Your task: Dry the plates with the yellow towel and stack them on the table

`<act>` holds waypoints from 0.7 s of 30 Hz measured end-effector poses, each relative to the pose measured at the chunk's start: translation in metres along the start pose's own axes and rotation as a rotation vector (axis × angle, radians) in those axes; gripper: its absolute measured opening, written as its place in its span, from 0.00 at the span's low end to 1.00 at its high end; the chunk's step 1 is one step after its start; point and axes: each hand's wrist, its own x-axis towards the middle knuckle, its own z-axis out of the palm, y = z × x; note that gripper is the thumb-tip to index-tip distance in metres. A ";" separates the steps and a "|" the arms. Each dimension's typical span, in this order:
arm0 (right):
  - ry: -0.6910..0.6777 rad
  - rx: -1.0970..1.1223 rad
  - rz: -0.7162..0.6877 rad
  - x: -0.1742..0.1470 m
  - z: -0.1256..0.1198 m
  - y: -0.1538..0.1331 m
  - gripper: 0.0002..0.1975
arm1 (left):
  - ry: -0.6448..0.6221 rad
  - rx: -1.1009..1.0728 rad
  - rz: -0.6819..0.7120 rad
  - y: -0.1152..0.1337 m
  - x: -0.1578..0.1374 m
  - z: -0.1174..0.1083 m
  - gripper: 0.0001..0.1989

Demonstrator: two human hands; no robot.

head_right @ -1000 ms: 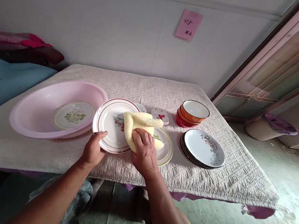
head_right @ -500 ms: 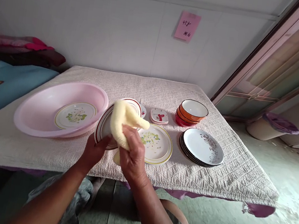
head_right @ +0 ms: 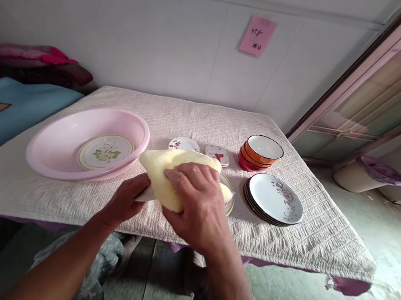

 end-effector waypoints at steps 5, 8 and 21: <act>0.106 0.337 0.190 -0.021 -0.004 0.039 0.19 | 0.007 -0.214 -0.026 0.010 0.003 -0.005 0.27; 0.196 0.639 0.421 -0.040 0.002 0.066 0.19 | -0.002 -0.332 -0.139 0.013 0.000 -0.006 0.22; 0.336 1.463 1.065 -0.059 0.084 0.033 0.24 | 0.649 -1.145 -0.705 0.035 0.035 0.033 0.29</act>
